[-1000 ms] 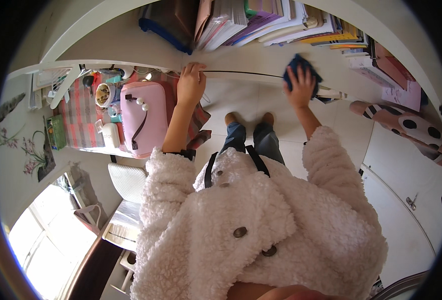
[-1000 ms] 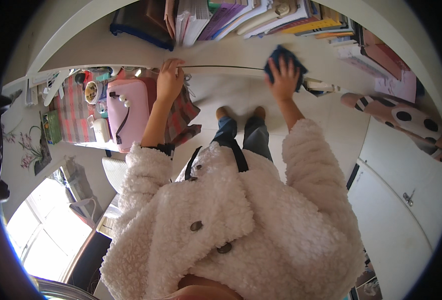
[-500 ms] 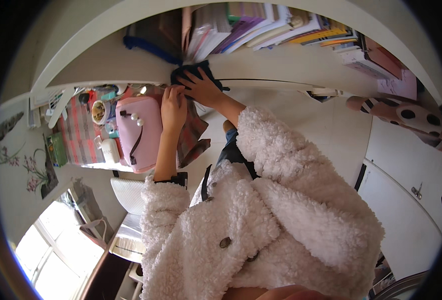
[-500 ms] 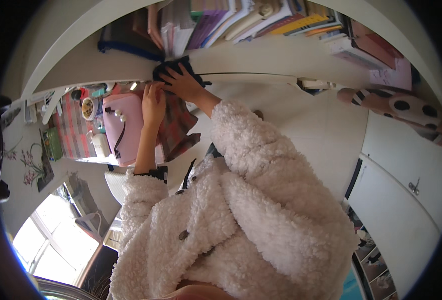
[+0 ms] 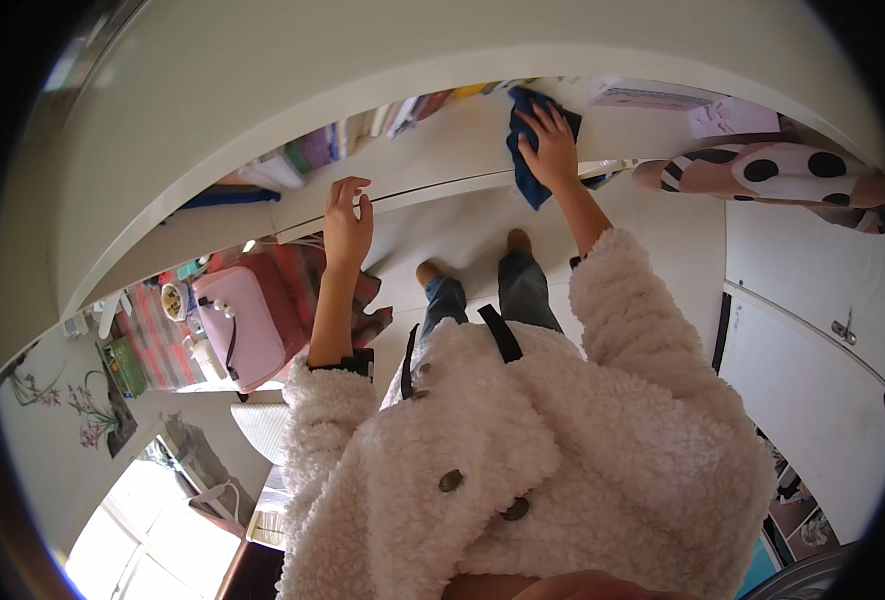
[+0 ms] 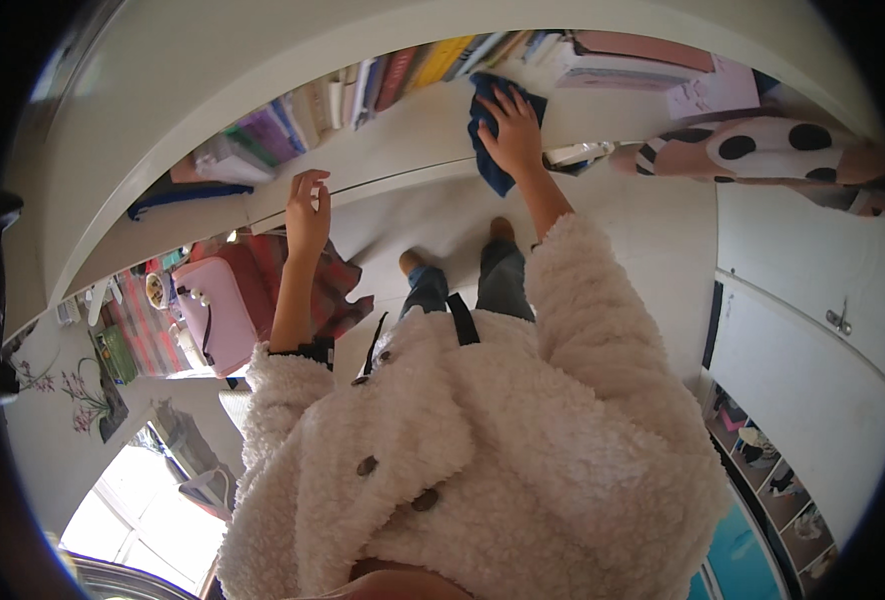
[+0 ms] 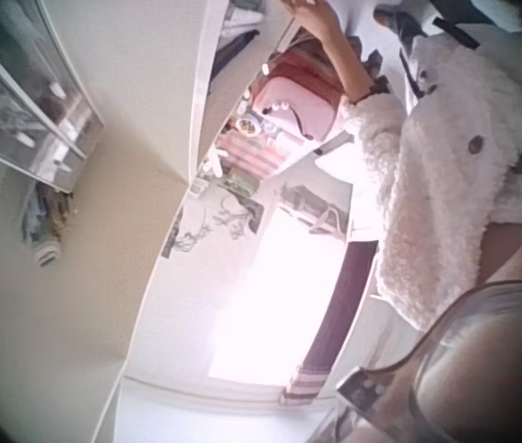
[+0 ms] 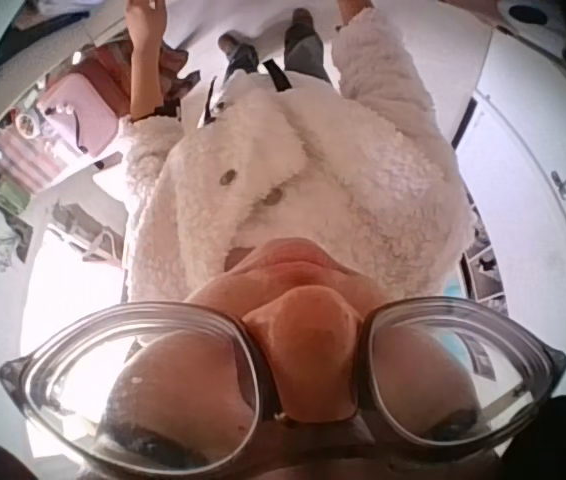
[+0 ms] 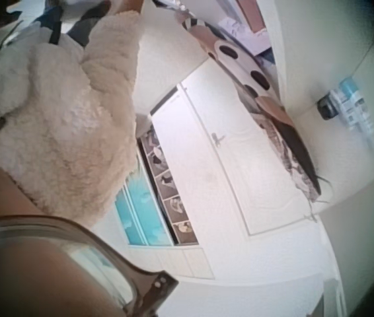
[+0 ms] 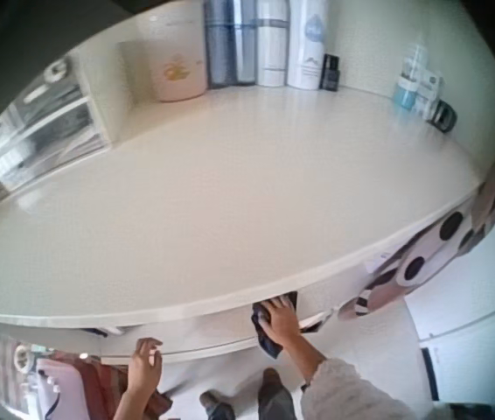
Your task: The person wipes a white desk surface with a dark cloth, then moves items including a small box, a green basket, and a pink pouch. They open the box to reveal small toys and cards, place them on the desk, and continue wiping the desk and shelves.
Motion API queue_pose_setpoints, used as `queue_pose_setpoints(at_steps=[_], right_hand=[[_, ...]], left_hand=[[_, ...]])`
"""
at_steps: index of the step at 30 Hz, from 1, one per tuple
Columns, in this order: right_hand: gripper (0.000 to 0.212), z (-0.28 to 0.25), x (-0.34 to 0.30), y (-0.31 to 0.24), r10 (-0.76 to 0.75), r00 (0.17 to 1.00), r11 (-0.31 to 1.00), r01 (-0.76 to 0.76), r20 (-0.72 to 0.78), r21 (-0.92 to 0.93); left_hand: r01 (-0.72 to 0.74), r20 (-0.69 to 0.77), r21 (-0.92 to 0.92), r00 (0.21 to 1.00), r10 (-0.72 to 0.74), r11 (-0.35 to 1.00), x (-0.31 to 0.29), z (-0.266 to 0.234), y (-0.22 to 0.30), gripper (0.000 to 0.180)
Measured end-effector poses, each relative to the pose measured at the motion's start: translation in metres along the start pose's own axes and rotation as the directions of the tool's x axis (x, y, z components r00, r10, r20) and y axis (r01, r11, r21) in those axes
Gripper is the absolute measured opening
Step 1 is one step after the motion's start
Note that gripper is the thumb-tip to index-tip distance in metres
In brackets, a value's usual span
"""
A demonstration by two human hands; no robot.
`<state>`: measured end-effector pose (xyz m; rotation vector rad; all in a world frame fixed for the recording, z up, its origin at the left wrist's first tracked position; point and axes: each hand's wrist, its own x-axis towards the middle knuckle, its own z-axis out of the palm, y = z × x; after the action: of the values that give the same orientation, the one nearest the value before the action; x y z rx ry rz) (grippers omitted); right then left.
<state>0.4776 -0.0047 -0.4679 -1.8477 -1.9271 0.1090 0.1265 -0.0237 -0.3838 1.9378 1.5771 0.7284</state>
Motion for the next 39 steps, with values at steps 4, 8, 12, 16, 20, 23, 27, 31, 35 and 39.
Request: queue_pose_setpoints(at_steps=[4,8,12,16,20,23,27,31,35,39], right_hand=[[0.047,0.012,0.02,0.007,0.005,0.998,0.999,-0.007,-0.055,-0.043],[0.046,0.004,0.021,0.032,-0.112,0.991,0.988,0.119,-0.071,0.098],[0.044,-0.026,0.016,0.076,-0.132,0.991,0.972,0.123,0.031,0.202],[0.044,-0.042,-0.006,0.099,-0.322,0.943,0.926,0.294,0.086,0.238],[0.048,-0.066,-0.035,0.165,-0.189,0.979,0.961,0.168,0.079,0.22],[0.044,-0.083,-0.042,0.218,-0.065,0.993,0.991,0.076,-0.103,0.108],[0.038,-0.093,-0.041,0.251,0.127,0.963,0.992,-0.119,-0.239,0.049],[0.044,-0.081,-0.025,0.232,0.404,0.852,0.908,-0.418,-0.334,0.034],[0.045,-0.059,-0.003,0.184,0.568,0.691,0.789,-0.612,-0.448,0.057],[0.043,-0.058,-0.03,0.15,0.257,0.933,0.966,-0.238,-0.253,0.103]], left_hand=[[-0.024,0.044,-0.026,0.999,0.026,0.999,0.007,0.038,0.043,0.018],[-0.052,0.069,-0.005,0.996,0.052,0.999,0.018,0.072,0.078,0.018],[-0.053,0.093,-0.019,0.994,0.054,0.998,0.03,0.106,0.102,0.018],[-0.086,0.146,-0.062,0.985,0.094,0.994,0.029,0.136,0.125,0.017],[-0.08,0.216,-0.041,0.972,0.087,0.996,0.033,0.156,0.137,0.016],[-0.034,0.254,-0.053,0.966,0.046,0.998,0.038,0.164,0.141,0.016],[-0.041,0.311,-0.075,0.948,0.063,0.996,0.039,0.178,0.146,0.016],[-0.095,0.322,-0.1,0.939,0.122,0.99,0.033,0.187,0.147,0.016],[-0.093,0.349,-0.1,0.929,0.123,0.991,0.026,0.192,0.143,0.017],[-0.042,0.398,-0.089,0.915,0.074,0.995,0.03,0.209,0.151,0.017]])
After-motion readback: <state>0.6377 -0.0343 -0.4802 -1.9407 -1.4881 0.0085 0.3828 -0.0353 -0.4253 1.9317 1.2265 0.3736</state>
